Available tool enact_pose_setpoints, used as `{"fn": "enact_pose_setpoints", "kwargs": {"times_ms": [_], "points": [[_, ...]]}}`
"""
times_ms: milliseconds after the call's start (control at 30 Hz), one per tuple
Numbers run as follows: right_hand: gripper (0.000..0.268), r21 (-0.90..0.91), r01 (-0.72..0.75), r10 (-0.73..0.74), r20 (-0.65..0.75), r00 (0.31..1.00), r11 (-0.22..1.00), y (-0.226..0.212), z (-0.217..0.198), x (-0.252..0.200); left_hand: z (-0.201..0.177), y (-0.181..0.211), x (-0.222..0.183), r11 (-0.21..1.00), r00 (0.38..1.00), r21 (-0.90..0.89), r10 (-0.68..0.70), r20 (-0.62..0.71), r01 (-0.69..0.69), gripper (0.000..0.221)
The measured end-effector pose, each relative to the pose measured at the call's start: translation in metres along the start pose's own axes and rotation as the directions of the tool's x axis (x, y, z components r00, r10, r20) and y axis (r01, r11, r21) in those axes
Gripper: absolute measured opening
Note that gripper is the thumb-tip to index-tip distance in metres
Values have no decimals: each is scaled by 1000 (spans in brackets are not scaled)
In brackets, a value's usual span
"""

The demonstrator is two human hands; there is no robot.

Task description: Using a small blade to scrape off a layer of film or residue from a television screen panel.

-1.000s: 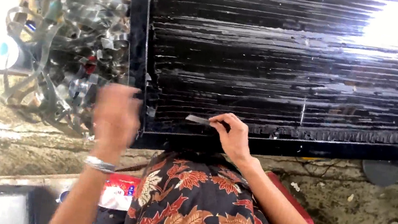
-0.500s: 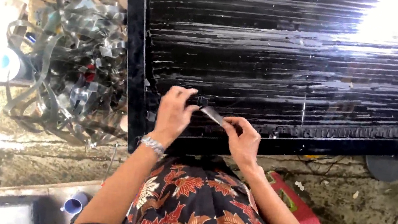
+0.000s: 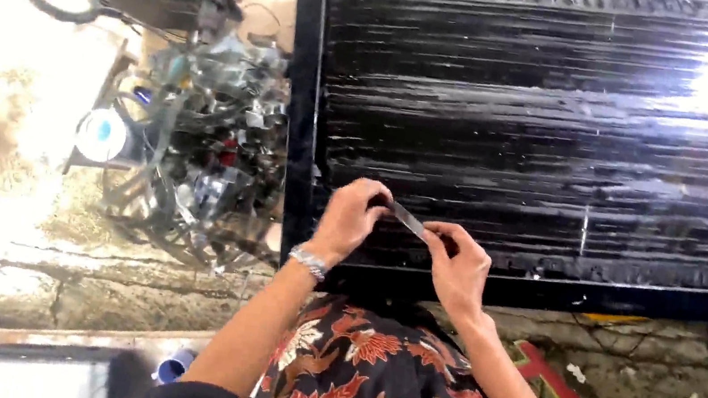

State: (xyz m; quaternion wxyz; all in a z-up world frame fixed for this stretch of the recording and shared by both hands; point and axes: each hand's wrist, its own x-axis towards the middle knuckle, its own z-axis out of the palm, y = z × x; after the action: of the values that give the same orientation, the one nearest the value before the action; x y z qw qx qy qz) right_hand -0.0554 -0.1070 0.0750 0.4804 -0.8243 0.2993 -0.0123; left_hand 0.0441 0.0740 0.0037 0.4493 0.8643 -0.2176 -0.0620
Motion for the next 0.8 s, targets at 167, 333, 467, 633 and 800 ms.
{"fn": "enact_pose_setpoints", "kwargs": {"times_ms": [167, 333, 467, 633, 800], "points": [[13, 32, 78, -81, 104, 991, 996, -27, 24, 9, -117, -18, -18, 902, 930, 395, -21, -367, 177, 26], [13, 47, 127, -133, 155, 979, 991, -14, 33, 19, -112, 0, -15, 898, 941, 304, -257, -219, 317, 41], [14, -32, 149, -140, 190, 972, 988, -3, 12, 27, -28, -58, -41, 932, 991, 340, 98, 94, -124, 31], [15, -84, -8, 21, 153, 988, 996, -1, -5, 13, -60, -64, -61, 809, 935, 558, -32, 354, -184, 38], [15, -45, -41, 50, 212, 976, 998, 1, 18, -5, -54, -85, -59, 789, 904, 550, 13, 428, -272, 19]]}}
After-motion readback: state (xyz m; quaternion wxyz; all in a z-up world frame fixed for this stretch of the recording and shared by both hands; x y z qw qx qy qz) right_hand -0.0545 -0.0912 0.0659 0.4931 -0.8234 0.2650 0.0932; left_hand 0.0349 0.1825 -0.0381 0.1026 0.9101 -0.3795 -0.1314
